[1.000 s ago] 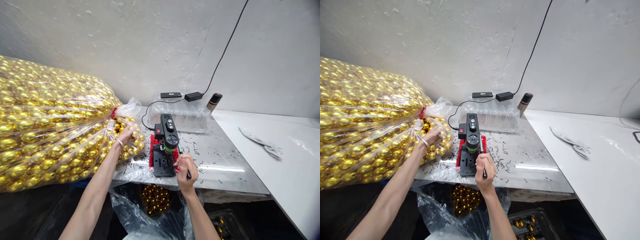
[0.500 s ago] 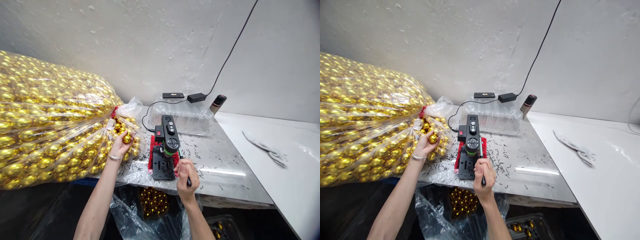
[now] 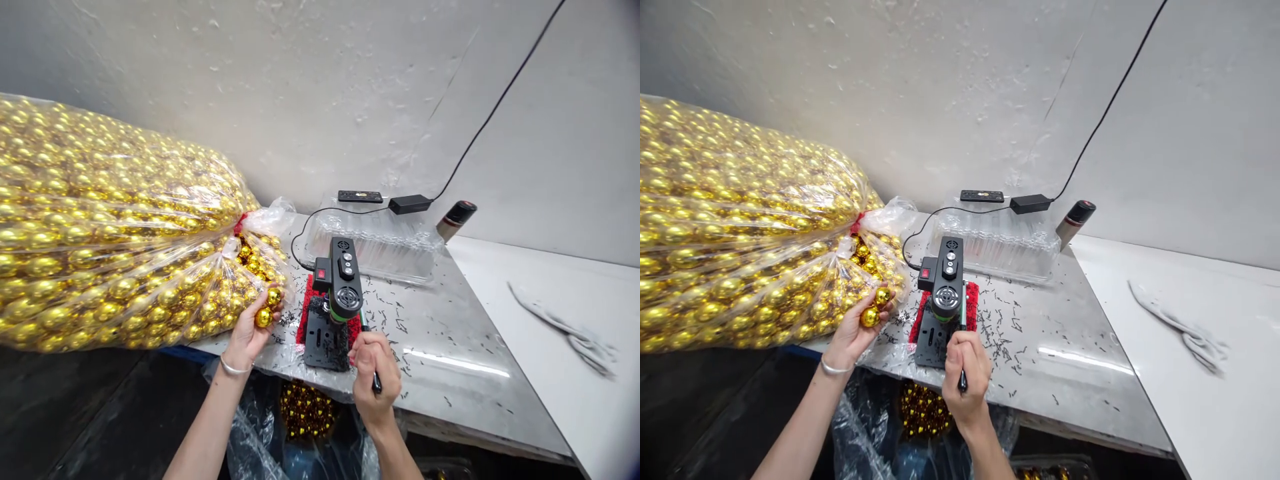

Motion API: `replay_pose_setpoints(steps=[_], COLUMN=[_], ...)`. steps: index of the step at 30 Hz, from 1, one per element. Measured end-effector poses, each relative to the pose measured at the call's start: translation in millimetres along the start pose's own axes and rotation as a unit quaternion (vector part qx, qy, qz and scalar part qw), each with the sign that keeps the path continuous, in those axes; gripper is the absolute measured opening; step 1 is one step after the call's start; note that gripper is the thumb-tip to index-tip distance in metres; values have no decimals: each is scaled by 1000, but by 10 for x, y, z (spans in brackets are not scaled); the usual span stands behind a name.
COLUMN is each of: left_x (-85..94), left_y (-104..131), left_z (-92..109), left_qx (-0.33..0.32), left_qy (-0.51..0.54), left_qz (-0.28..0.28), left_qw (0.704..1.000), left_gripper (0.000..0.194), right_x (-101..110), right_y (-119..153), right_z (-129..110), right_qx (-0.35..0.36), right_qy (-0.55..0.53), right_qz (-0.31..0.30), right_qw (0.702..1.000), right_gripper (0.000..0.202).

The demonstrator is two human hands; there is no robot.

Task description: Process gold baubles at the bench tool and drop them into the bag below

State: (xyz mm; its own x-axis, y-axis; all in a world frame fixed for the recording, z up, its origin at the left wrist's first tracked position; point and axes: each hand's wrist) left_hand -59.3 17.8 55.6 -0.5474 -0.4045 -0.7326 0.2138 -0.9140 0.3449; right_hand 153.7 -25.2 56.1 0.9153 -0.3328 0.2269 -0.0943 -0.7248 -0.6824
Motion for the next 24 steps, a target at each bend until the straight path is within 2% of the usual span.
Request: replay_pose_setpoints(steps=[4,8,10,14,18,22,24], left_x=[-67,-49,-26,47,133,107,54], left_y=[97,74,36,-46,-90,-63,-44], left_z=[-284,-555,-659,-823,-922,-920,-904], left_qx=[26,55,35,-29,-123,-183,-201], left_qy=[-38,-179,-249,-350,-465,-610,-649], left_qz=[-24,-56,-74,-144,-182,-197,-213], left_qw=[999,981,965,925,858,746,702], left_gripper=[29,38,44,44,39,35,34], right_x=[-3,-21,-27,-29,-25,-23,-22], right_y=[-8,-11,-9,-3,3,15,21], right_z=[-14,-30,-36,-48,-47,-26,-15], right_qx=[6,11,12,10,13,13,13], right_qy=[17,28,33,46,44,40,38], right_qz=[2,19,24,27,27,22,21], right_qw=[1000,999,999,999,999,999,999], right_gripper=[23,23,23,23,24,24,24])
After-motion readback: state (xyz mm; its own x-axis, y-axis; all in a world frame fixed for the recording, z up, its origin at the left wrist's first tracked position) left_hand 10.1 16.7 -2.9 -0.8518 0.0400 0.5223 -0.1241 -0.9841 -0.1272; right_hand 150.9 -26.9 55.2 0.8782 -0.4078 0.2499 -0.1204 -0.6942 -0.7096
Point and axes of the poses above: each hand's wrist, its own y-axis away from the middle knuckle, its own x-axis out of the back of the hand, z = x × y, and after that the axes turned 8 degrees about -x, right-handed
